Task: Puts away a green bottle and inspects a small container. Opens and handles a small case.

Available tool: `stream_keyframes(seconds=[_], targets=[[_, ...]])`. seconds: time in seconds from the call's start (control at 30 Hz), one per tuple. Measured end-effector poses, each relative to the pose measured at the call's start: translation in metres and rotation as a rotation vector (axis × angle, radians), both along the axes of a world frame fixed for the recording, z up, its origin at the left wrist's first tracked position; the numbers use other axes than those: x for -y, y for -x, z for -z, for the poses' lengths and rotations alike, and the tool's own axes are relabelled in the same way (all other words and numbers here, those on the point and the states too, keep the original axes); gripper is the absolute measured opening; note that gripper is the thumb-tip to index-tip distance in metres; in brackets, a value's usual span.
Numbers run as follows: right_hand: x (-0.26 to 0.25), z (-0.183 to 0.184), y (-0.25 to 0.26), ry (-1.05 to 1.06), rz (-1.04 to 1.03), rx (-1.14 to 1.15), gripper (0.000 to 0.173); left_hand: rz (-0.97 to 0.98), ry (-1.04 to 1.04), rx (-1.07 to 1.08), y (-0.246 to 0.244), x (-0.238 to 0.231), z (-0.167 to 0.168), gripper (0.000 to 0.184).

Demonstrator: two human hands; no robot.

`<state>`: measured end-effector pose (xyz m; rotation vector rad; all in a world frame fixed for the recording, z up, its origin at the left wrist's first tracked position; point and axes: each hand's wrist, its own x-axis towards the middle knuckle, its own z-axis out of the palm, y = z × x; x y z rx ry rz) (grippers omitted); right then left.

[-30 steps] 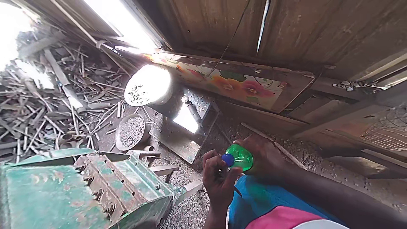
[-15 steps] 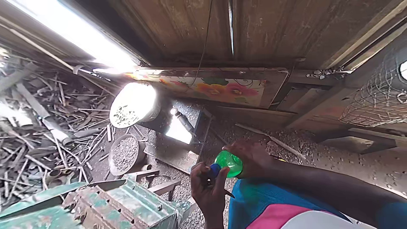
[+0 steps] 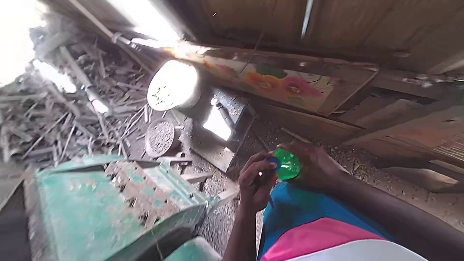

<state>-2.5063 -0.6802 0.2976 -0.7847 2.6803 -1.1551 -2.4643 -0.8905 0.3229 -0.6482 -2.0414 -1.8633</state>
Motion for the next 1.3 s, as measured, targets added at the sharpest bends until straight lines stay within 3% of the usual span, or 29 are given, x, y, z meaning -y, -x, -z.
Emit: stream_keyframes(seconds=[0.13,0.4,0.6,0.77,0.87,1.0,1.2,1.3], targets=[[0.001,0.008,0.000,0.026,0.063,-0.137,0.075,-0.147,-0.078,0.016,0.001,-0.017,0.003,0.016],[0.007,0.002,-0.002,-0.044,0.063,-0.232,0.076,-0.464,-0.070,0.089,-0.003,-0.033,0.000,0.037],[0.002,0.018,0.013,0.057,-0.052,-0.251,0.085,-0.180,-0.203,-0.050,0.002,-0.019,0.009,0.017],[0.004,0.019,0.018,0.108,-0.074,-0.221,0.087,-0.193,-0.389,0.135,-0.005,-0.020,0.016,0.032],[0.009,0.013,0.020,0.103,-0.128,-0.169,0.082,-0.244,-0.289,0.109,-0.010,-0.016,0.015,0.055],[0.002,0.012,0.027,0.073,-0.186,-0.026,0.083,-0.272,-0.253,0.139,-0.008,-0.015,0.019,0.029],[0.005,0.008,0.034,0.043,-0.247,0.006,0.081,-0.321,-0.036,0.116,-0.005,-0.011,0.019,0.034],[-0.006,0.018,0.052,0.113,-0.411,-0.014,0.080,-0.134,0.152,0.071,0.004,-0.003,0.014,0.033]])
